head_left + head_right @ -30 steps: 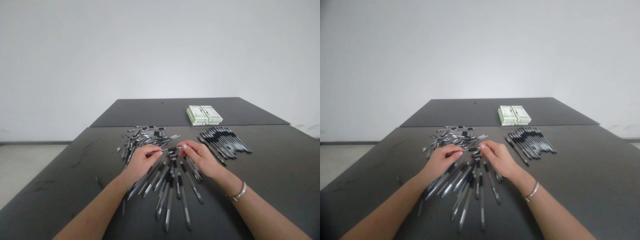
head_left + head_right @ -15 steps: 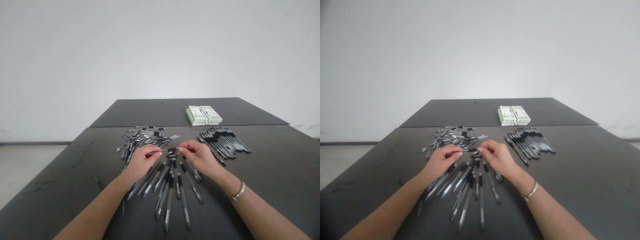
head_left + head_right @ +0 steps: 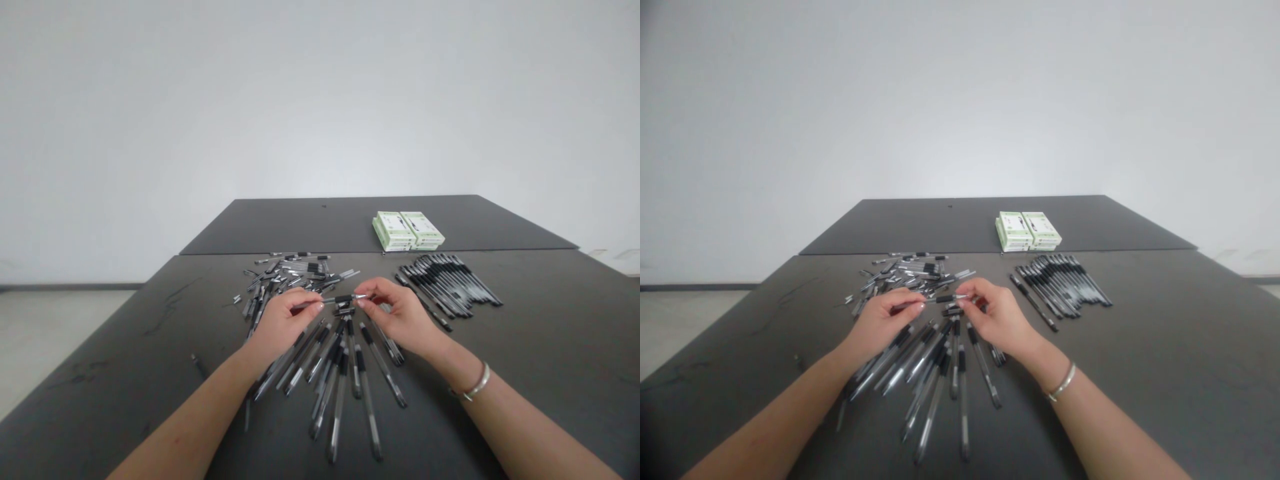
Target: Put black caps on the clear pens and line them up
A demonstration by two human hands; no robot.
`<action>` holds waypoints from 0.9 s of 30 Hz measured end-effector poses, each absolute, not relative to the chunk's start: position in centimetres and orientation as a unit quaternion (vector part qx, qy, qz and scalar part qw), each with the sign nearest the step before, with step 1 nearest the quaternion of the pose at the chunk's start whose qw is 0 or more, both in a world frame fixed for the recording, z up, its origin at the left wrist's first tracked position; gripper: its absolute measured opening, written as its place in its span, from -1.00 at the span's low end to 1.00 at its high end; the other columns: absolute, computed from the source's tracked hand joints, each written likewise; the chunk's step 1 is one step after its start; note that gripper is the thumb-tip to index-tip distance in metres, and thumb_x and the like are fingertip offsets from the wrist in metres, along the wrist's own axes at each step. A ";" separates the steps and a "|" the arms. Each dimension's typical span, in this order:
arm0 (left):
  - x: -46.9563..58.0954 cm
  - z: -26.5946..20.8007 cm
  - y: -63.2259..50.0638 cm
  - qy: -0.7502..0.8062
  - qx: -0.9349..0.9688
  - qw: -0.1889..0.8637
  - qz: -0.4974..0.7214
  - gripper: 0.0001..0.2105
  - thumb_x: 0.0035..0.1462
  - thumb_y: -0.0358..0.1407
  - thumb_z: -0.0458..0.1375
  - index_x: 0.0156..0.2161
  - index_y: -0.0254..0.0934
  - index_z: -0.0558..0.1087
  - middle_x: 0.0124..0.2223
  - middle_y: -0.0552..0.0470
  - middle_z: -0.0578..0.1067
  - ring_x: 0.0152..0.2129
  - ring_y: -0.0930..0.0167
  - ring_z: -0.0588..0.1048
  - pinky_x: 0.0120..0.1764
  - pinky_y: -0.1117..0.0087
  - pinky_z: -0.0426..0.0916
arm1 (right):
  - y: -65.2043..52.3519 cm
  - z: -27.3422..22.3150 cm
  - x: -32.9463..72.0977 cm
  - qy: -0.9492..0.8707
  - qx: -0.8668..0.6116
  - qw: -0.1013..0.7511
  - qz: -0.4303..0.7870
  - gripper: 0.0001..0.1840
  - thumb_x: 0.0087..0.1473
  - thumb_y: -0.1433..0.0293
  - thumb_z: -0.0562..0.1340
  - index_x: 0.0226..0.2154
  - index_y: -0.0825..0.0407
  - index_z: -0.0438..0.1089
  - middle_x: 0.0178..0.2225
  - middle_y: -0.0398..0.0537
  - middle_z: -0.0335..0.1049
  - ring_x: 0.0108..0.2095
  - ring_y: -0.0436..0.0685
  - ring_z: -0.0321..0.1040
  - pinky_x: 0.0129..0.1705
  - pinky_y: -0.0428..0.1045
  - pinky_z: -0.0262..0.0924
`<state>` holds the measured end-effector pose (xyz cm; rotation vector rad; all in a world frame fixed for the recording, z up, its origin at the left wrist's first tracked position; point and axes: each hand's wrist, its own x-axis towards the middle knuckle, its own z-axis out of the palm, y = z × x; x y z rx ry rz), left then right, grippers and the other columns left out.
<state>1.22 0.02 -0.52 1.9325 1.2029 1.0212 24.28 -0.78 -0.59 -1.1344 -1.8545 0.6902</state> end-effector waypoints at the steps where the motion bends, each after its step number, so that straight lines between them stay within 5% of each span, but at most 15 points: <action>1: 1.2 -0.5 0.0 0.458 0.733 0.318 0.390 -0.84 0.12 -0.33 0.15 -0.27 -0.30 0.56 -0.32 0.01 0.52 -0.38 0.43 0.48 -0.29 0.43 0.35 | -0.7 -0.6 24.3 -0.739 -0.459 0.415 0.268 -0.85 0.10 0.35 0.22 -0.23 0.02 0.39 -0.38 -0.11 0.48 -0.39 0.03 0.39 -0.34 -0.09 0.23; 13: 1.2 -0.7 0.0 0.453 0.743 0.311 0.381 -0.85 0.13 -0.33 0.14 -0.27 -0.26 0.57 -0.32 0.03 0.51 -0.39 0.43 0.48 -0.30 0.43 0.34 | -0.9 0.1 24.2 -0.771 -0.475 0.336 0.259 -0.62 0.24 0.23 0.05 -0.50 0.05 0.36 -0.55 -0.15 0.39 -0.50 0.00 0.31 -0.40 -0.09 0.12; 21: 1.1 -0.5 0.1 0.457 0.741 0.310 0.382 -0.85 0.12 -0.33 0.14 -0.27 -0.26 0.56 -0.33 0.03 0.51 -0.40 0.43 0.48 -0.30 0.43 0.35 | -0.9 0.1 24.3 -0.753 -0.456 0.367 0.300 -0.77 0.20 0.25 0.12 -0.27 0.07 0.38 -0.40 -0.10 0.43 -0.41 0.02 0.33 -0.39 -0.10 0.16; 27: 1.1 -0.5 0.1 0.459 0.746 0.299 0.380 -0.85 0.13 -0.34 0.13 -0.28 -0.25 0.57 -0.33 0.03 0.50 -0.41 0.43 0.48 -0.32 0.43 0.34 | -0.9 0.0 24.1 -0.766 -0.467 0.358 0.261 -0.81 0.19 0.32 0.12 -0.33 0.04 0.40 -0.45 -0.13 0.42 -0.43 0.02 0.31 -0.38 -0.09 0.14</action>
